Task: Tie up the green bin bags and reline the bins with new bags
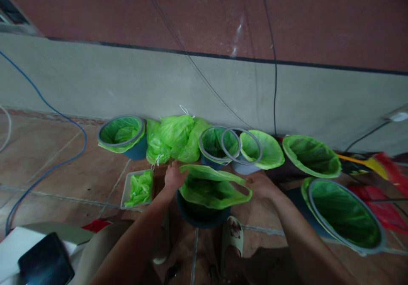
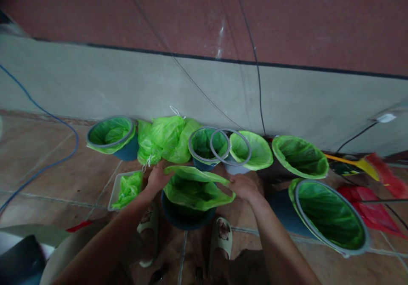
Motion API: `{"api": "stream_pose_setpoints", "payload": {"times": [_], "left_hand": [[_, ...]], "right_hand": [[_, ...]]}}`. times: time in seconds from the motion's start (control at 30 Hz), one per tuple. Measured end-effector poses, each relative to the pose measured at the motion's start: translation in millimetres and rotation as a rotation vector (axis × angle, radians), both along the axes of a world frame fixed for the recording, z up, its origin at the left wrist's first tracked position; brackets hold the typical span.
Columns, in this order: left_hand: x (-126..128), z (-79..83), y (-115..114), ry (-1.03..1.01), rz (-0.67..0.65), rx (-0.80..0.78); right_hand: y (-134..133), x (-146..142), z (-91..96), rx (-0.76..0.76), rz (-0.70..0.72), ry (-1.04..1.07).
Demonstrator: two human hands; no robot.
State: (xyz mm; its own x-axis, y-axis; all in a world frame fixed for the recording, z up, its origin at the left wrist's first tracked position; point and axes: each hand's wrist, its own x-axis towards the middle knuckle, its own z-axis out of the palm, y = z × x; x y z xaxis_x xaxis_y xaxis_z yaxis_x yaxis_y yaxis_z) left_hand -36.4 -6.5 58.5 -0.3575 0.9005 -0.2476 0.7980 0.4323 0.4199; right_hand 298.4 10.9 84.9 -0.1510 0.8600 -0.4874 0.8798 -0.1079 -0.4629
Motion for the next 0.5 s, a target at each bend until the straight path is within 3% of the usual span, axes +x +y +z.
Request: {"api": "stream_pose_setpoints", "payload": {"times": [0.1, 0.27, 0.5], "left_hand": [[4.4, -8.7, -8.4, -0.015, -0.003, -0.114], [7.3, -10.7, -19.2, -0.006, -0.019, -0.260], [9.1, -4.9, -21.2, 0.200, -0.176, -0.269]], "right_hand": [[2.5, -9.3, -11.7, 0.113, 0.113, -0.232], [10.3, -47.6, -30.9, 0.190, 0.140, -0.177], [7.9, -71.3, -37.7, 0.089, 0.187, -0.204]]}}
